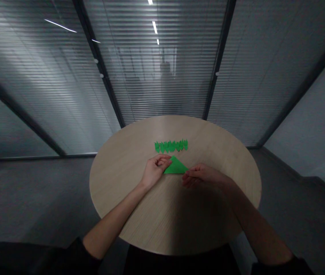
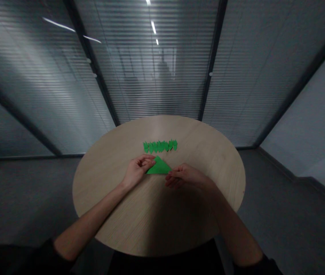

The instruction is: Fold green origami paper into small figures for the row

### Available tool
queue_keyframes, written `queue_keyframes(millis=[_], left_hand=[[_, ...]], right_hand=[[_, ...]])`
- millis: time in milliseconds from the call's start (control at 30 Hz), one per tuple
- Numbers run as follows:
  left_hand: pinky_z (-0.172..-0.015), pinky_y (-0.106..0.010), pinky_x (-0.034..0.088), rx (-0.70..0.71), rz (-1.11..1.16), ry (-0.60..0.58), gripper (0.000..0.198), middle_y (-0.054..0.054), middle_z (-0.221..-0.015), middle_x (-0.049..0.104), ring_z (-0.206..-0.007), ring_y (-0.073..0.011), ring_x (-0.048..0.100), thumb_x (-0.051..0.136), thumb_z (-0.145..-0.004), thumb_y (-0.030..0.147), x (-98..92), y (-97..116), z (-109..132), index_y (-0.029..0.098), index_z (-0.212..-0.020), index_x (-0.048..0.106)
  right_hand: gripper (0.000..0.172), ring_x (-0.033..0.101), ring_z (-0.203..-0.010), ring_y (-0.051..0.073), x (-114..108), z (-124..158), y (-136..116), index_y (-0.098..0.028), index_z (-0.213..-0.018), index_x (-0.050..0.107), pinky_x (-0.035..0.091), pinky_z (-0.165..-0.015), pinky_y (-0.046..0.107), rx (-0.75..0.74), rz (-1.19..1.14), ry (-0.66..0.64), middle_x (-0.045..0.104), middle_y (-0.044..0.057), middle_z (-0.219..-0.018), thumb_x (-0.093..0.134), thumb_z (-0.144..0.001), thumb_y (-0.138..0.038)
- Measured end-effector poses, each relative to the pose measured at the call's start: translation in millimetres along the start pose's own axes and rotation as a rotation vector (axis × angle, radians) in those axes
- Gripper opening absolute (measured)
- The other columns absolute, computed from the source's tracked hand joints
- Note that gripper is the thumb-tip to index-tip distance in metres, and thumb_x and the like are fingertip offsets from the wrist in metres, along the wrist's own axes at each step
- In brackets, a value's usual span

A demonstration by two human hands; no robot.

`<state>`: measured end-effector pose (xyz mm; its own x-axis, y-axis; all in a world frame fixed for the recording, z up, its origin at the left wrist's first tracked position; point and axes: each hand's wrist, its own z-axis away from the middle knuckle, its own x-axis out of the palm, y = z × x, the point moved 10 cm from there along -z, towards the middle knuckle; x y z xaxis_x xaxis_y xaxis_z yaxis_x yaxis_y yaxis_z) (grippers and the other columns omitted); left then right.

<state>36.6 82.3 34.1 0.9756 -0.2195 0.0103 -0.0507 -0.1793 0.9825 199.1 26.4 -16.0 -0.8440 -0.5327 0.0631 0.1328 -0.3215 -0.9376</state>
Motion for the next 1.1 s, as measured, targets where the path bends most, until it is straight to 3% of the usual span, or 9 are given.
queue_keyframes(millis=[133, 300, 833, 1100], left_hand=[[-0.060, -0.024, 0.046, -0.013, 0.021, -0.056, 0.028, -0.002, -0.069, 0.067, -0.060, -0.0116, 0.059, 0.079, -0.073, 0.033, 9.4, -2, 3, 0.013, -0.091, 0.071], [-0.062, -0.024, 0.047, -0.013, 0.014, -0.139, 0.030, -0.003, -0.075, 0.069, -0.065, -0.0127, 0.062, 0.078, -0.076, 0.035, 24.1, -3, 9, 0.013, -0.096, 0.071], [-0.068, -0.027, 0.053, -0.004, 0.004, -0.173, 0.040, -0.005, -0.080, 0.070, -0.071, -0.0150, 0.066, 0.080, -0.076, 0.043, 32.4, 1, 13, 0.013, -0.100, 0.069], [-0.047, -0.024, 0.051, -0.156, -0.044, -0.300, 0.050, -0.003, -0.077, 0.067, -0.054, -0.0121, 0.061, 0.077, -0.078, 0.054, 41.1, -18, 20, 0.014, -0.103, 0.061]], right_hand=[[0.048, 0.072, -0.084, 0.020, 4, 1, -11, -0.017, -0.100, 0.074, 0.055, -0.078, 0.033, -0.075, 0.008, 0.000, 0.076, 0.010, -0.101, 0.075, -0.079, -0.061], [0.044, 0.063, -0.066, 0.014, 5, -5, -21, -0.016, -0.086, 0.072, 0.049, -0.066, 0.027, -0.181, 0.078, 0.067, 0.071, 0.003, -0.078, 0.080, -0.074, -0.057], [0.033, 0.053, -0.052, 0.011, 12, -11, -17, -0.018, -0.067, 0.065, 0.040, -0.050, 0.024, -0.152, 0.250, 0.165, 0.062, 0.001, -0.060, 0.075, -0.076, -0.048], [0.019, 0.053, -0.052, 0.012, 10, -8, -21, -0.018, -0.073, 0.067, 0.039, -0.050, 0.025, -0.179, 0.226, 0.192, 0.061, 0.000, -0.062, 0.070, -0.078, -0.037]])
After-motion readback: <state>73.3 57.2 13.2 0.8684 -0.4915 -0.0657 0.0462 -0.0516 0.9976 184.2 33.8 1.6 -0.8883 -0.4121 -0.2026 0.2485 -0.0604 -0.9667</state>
